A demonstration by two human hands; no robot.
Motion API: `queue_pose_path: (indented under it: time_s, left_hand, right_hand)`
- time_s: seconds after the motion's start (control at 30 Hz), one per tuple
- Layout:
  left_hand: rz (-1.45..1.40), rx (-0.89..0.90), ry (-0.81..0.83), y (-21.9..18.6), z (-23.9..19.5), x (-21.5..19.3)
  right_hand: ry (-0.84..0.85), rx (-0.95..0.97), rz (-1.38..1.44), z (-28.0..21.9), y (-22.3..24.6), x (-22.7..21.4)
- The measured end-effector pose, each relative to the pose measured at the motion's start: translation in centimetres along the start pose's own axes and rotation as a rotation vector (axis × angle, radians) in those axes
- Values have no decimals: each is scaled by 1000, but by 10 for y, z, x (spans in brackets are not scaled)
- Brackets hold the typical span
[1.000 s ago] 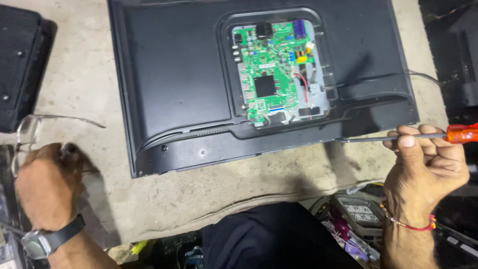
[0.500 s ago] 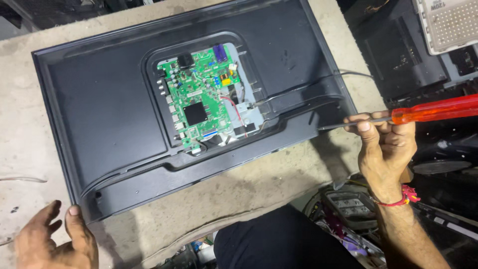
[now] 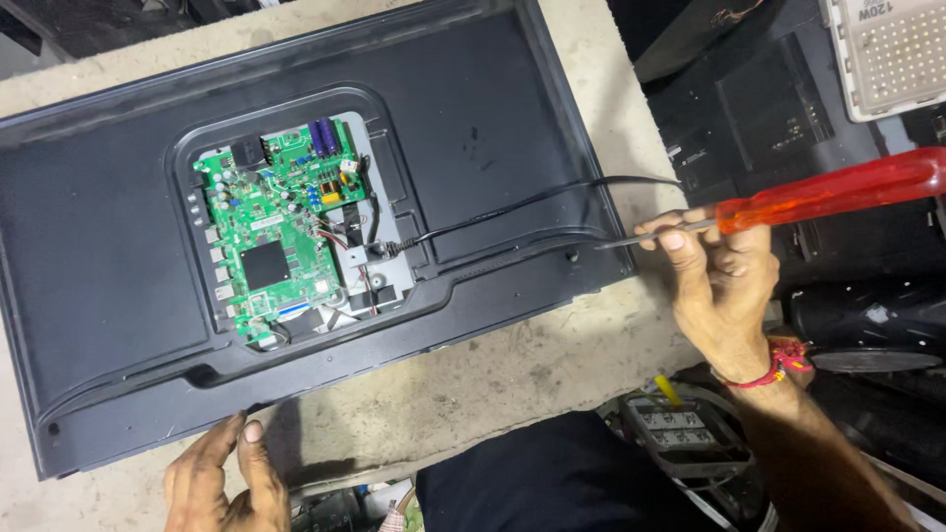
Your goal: The person removes the back cover of a flat-screen TV using a red-handled screwdriver. They unscrew multiple screws, remove the cover to expose the internal circuit board, and then lift the TV to access the bottom edge.
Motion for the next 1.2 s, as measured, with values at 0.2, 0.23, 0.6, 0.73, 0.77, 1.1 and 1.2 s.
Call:
queue_pose_path:
  time_s: [0.2,0.23,0.6,0.73,0.77,1.1,1.2]
  left_hand:
    - [-2,15,-21,-25,14,6]
    - [-7,17,-39,-30,17,8]
    - [-134,84,6,-86,60,29]
    - [-272,150,-13,-106,68,47]
    - [-316,152,-5,-112,69,52]
    - [-633,339,97,-167,92,92]
    - [-709,374,151,-174,99,97]
  right_hand:
    - [119,-81,-21,9,-6,17]
    - [138,-46,-77,9,-8,19]
    - [285,33,-182,21,-13,29]
    - [386,20,-61,19,-8,26]
    - [419,27,24,17,-7,26]
    - [323,33,-5,-7,-23,21]
    - [248,52,48,-10,-25,25]
Point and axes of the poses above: each hand's wrist, its own z-axis towards the middle knuckle, its own x-axis out of the palm, y = z × x, the point moved 3 cm from there along z, towards the middle knuckle, and after that the axes turned 4 degrees about x, right-handed, at the moved point
